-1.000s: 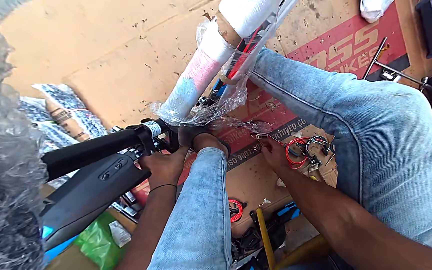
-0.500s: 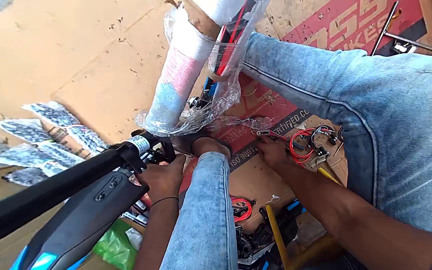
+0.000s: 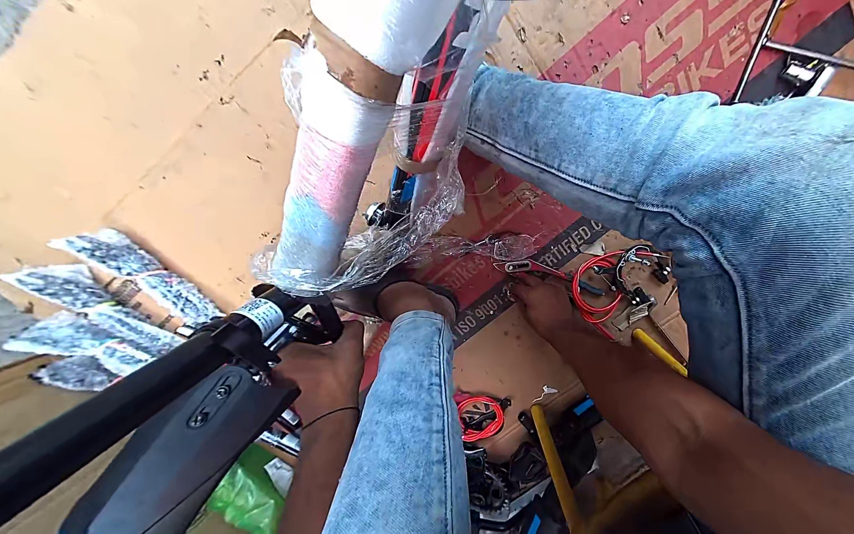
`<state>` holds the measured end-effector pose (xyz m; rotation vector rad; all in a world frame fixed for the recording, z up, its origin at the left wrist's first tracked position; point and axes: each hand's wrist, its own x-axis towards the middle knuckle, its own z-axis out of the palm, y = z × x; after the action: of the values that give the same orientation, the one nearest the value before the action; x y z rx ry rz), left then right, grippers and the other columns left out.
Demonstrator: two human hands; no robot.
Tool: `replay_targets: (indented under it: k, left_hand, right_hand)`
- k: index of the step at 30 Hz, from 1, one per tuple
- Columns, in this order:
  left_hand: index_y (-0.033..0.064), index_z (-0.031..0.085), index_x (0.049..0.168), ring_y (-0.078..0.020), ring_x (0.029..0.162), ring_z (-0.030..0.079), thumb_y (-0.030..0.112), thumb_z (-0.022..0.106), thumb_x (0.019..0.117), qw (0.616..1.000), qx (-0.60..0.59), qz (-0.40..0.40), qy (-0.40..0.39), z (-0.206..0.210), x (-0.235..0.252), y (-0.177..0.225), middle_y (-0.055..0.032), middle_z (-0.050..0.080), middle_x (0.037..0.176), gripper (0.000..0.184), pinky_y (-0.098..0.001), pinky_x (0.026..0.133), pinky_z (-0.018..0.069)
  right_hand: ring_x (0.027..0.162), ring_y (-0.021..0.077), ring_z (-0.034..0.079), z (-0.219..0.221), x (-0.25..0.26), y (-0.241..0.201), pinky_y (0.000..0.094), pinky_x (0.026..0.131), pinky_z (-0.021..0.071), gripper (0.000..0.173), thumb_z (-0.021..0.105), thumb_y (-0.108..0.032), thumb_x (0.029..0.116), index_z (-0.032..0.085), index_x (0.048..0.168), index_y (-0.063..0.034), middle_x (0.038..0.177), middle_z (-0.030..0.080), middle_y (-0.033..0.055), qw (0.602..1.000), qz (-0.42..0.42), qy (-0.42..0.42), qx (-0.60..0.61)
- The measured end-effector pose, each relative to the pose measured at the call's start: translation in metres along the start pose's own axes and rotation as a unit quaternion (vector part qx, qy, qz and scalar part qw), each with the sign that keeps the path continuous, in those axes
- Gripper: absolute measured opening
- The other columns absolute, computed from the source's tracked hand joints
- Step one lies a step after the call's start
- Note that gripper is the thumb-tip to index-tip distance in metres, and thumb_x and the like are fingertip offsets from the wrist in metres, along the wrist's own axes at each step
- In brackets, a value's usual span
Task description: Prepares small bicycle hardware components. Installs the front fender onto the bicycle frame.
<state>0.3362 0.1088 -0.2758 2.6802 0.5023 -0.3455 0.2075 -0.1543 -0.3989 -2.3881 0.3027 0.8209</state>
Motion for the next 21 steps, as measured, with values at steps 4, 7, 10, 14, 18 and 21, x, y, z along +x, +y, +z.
replay_targets:
  k: [4, 7, 10, 14, 18, 21]
  left_hand:
    - [-0.0089, 0.051, 0.134, -0.0365, 0.117, 0.061, 0.018, 0.085, 0.0766, 0.999, -0.023, -0.029, -0.007, -0.0017, 0.0019, 0.001, -0.0285, 0.062, 0.124, 0.072, -0.0567, 0.103, 0.0449]
    - [-0.0071, 0.054, 0.132, -0.0334, 0.114, 0.064, 0.018, 0.086, 0.077, 0.998, -0.027, -0.049, -0.013, -0.0026, 0.0015, 0.0028, -0.0257, 0.064, 0.121, 0.068, -0.056, 0.101, 0.048]
    - [-0.0077, 0.055, 0.129, -0.0327, 0.112, 0.064, 0.018, 0.087, 0.0759, 0.998, -0.028, -0.05, -0.011, -0.0023, 0.0025, 0.0016, -0.0254, 0.065, 0.118, 0.067, -0.0544, 0.099, 0.0488]
    - [-0.0059, 0.052, 0.133, -0.0335, 0.117, 0.062, 0.017, 0.086, 0.076, 0.999, -0.031, -0.028, -0.009, -0.0022, 0.0026, 0.002, -0.0257, 0.063, 0.123, 0.07, -0.0557, 0.102, 0.0461]
    - [-0.0059, 0.054, 0.13, -0.0344, 0.112, 0.063, 0.02, 0.086, 0.0771, 0.998, -0.018, -0.051, -0.014, -0.0031, 0.0025, 0.003, -0.0256, 0.064, 0.119, 0.067, -0.0575, 0.099, 0.0467]
    - [-0.006, 0.054, 0.13, -0.0369, 0.114, 0.061, 0.02, 0.086, 0.0774, 0.998, -0.019, -0.062, -0.018, -0.0038, 0.0022, 0.0049, -0.0269, 0.063, 0.12, 0.067, -0.0593, 0.1, 0.0447]
  right_hand:
    - [0.103, 0.0327, 0.071, 0.0029, 0.0, -0.0005, 0.0523, 0.082, 0.0586, 0.027, 0.056, -0.015, 0.1012, 0.075, 0.12, -0.0139, 0.128, 0.069, 0.0118, 1.0, -0.007, 0.011, -0.008]
    - [0.096, 0.0305, 0.071, 0.0076, 0.0012, -0.0023, 0.0513, 0.076, 0.0592, 0.023, 0.058, -0.022, 0.1002, 0.076, 0.111, -0.0135, 0.116, 0.07, 0.0116, 0.999, 0.007, 0.036, 0.003]
    - [0.098, 0.0303, 0.071, 0.0079, 0.0031, -0.0026, 0.0506, 0.078, 0.0595, 0.025, 0.058, -0.023, 0.1021, 0.074, 0.119, -0.0163, 0.119, 0.069, 0.0109, 0.999, 0.017, 0.026, 0.007]
    - [0.102, 0.0321, 0.07, 0.0052, 0.0025, -0.0018, 0.0509, 0.079, 0.0595, 0.029, 0.057, -0.016, 0.1001, 0.074, 0.123, -0.0189, 0.125, 0.067, 0.0133, 1.0, 0.002, -0.004, -0.015]
    - [0.097, 0.0326, 0.071, 0.0042, 0.0033, -0.0024, 0.0508, 0.075, 0.0596, 0.029, 0.058, -0.012, 0.0981, 0.074, 0.122, -0.0181, 0.124, 0.066, 0.0141, 1.0, -0.012, -0.01, -0.027]
    - [0.095, 0.034, 0.071, 0.0024, 0.0023, -0.0054, 0.0511, 0.076, 0.0598, 0.028, 0.056, -0.009, 0.1001, 0.071, 0.123, -0.0144, 0.125, 0.065, 0.0151, 0.999, -0.011, -0.01, -0.052]
